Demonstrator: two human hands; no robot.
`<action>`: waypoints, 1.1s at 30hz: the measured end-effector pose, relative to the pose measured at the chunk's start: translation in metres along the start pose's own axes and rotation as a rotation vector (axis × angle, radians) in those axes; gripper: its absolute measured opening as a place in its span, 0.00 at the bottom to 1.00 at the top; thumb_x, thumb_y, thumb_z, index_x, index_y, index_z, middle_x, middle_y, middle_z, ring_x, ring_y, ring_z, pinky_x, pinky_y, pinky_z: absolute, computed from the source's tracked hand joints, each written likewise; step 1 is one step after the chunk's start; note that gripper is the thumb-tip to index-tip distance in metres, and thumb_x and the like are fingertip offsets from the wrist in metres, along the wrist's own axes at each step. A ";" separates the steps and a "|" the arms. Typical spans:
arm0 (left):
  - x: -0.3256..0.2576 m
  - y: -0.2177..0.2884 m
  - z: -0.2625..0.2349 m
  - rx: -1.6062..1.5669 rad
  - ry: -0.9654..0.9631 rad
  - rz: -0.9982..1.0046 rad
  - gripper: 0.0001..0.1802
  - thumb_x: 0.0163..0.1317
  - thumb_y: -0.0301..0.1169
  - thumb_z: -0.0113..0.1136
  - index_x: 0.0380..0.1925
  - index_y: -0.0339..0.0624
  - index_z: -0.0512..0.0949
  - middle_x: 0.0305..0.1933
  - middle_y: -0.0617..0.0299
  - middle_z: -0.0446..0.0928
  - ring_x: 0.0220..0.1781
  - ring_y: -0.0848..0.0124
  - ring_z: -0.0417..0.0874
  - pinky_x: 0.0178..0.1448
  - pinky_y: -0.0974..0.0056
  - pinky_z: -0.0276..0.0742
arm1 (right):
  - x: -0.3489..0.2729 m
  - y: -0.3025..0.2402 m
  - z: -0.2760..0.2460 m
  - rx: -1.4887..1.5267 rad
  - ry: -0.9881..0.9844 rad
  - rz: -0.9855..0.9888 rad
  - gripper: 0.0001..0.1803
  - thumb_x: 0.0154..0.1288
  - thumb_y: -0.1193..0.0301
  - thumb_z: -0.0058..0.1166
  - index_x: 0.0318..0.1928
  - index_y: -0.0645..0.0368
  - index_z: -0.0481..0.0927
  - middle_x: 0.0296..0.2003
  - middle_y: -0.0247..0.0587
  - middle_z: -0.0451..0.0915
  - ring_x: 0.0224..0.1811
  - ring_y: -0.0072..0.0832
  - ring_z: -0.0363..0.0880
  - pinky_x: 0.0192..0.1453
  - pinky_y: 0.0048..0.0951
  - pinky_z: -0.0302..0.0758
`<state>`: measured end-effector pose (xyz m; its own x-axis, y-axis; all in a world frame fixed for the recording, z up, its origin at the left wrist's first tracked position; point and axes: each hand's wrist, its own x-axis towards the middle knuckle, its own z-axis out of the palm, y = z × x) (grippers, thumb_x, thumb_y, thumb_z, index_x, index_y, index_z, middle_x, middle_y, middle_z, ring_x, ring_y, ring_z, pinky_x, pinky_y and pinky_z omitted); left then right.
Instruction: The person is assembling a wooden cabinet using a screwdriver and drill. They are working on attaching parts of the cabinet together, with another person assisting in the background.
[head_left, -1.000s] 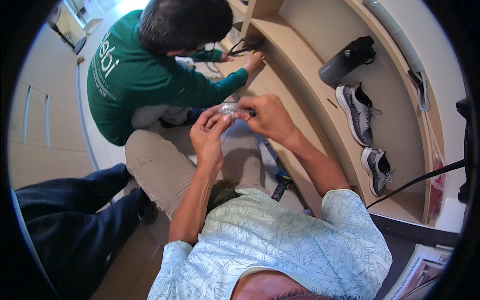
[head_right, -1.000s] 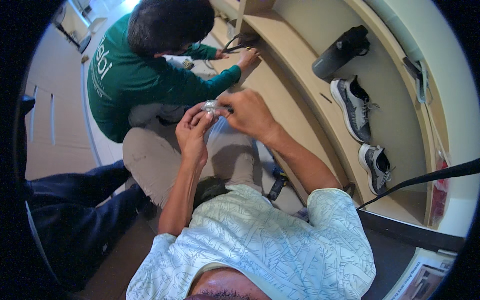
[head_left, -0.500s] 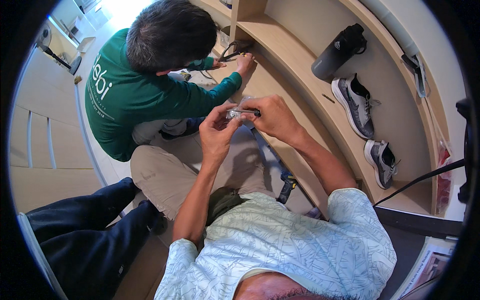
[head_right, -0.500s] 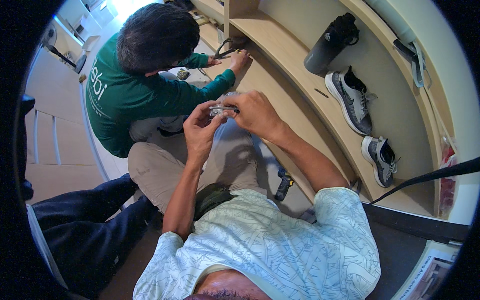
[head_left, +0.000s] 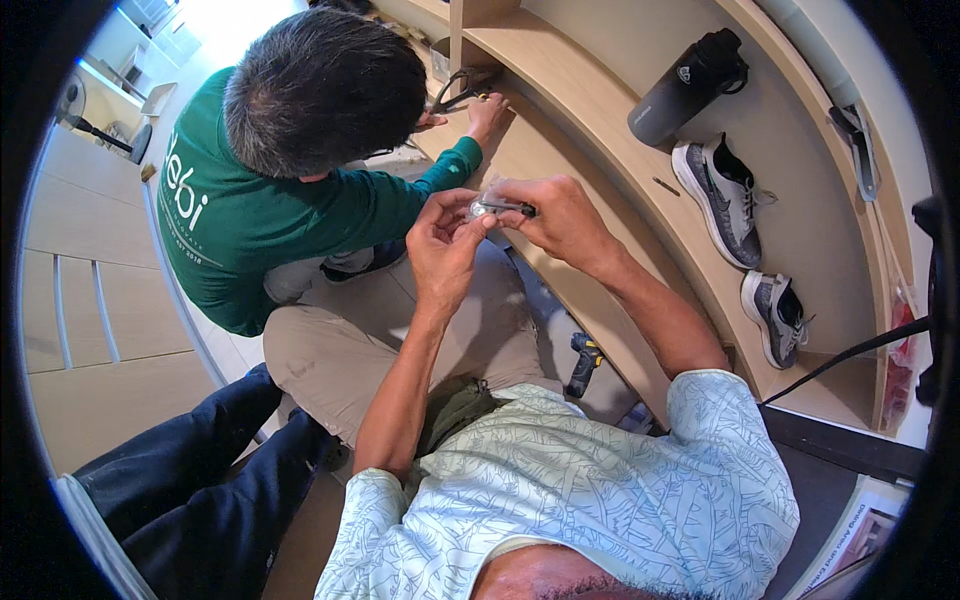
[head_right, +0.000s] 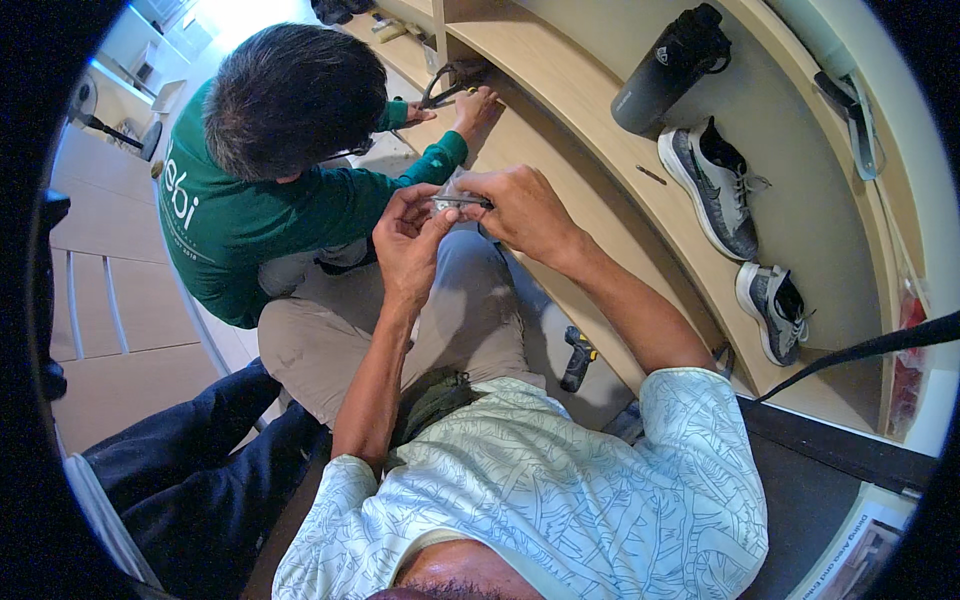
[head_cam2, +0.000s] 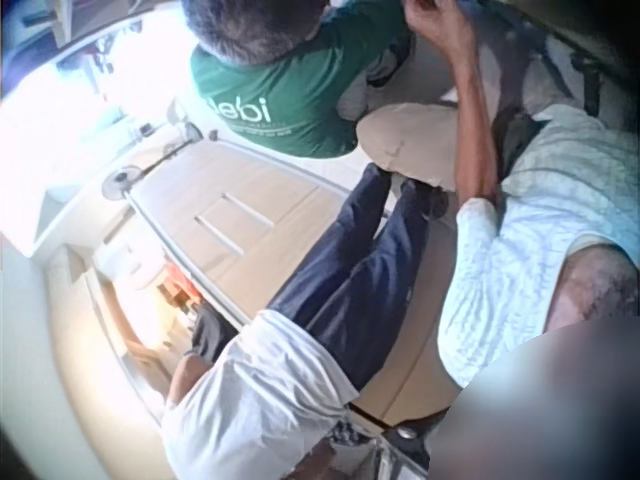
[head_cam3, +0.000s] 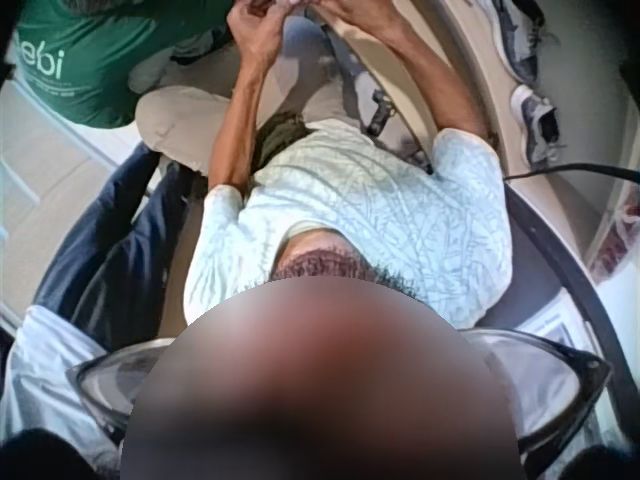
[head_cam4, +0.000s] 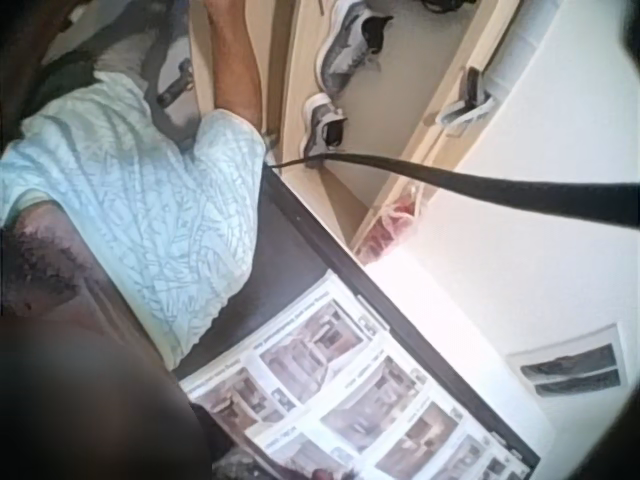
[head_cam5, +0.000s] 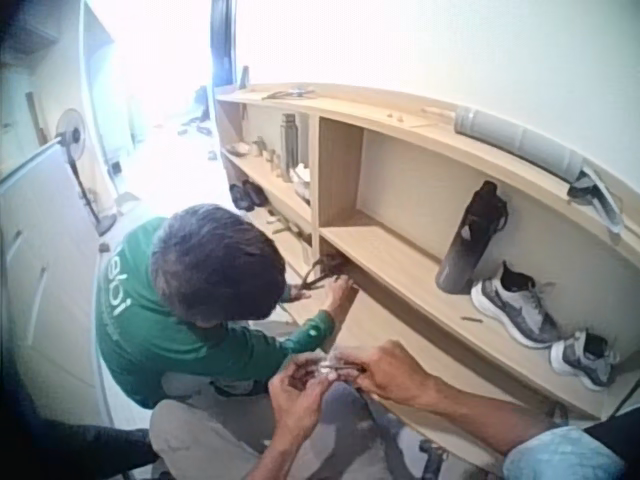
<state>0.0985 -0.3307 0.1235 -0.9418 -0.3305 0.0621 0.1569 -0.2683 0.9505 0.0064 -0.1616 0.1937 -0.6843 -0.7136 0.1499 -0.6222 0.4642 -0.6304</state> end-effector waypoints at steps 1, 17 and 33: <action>0.004 -0.001 0.002 -0.045 0.007 -0.049 0.19 0.68 0.20 0.72 0.57 0.32 0.78 0.50 0.56 0.86 0.49 0.71 0.87 0.57 0.66 0.84 | 0.001 0.001 0.000 -0.004 0.016 0.004 0.17 0.68 0.61 0.70 0.53 0.54 0.88 0.34 0.54 0.88 0.41 0.58 0.88 0.46 0.53 0.82; 0.014 -0.041 -0.008 -0.371 0.005 -0.333 0.28 0.62 0.18 0.73 0.62 0.35 0.74 0.49 0.57 0.85 0.45 0.71 0.84 0.50 0.65 0.80 | 0.023 0.028 0.005 0.052 -0.139 0.056 0.10 0.68 0.70 0.66 0.46 0.57 0.93 0.34 0.55 0.88 0.35 0.54 0.87 0.42 0.46 0.81; 0.010 -0.046 -0.005 -0.615 -0.040 -0.481 0.23 0.71 0.15 0.61 0.65 0.32 0.75 0.56 0.50 0.86 0.57 0.59 0.90 0.66 0.57 0.86 | 0.011 0.024 0.011 0.019 -0.099 -0.035 0.12 0.62 0.75 0.66 0.46 0.60 0.88 0.34 0.60 0.86 0.38 0.59 0.86 0.42 0.49 0.81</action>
<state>0.0837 -0.3262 0.0788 -0.9562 -0.0212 -0.2920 -0.1454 -0.8312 0.5366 -0.0117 -0.1643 0.1715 -0.6209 -0.7779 0.0970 -0.6371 0.4286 -0.6406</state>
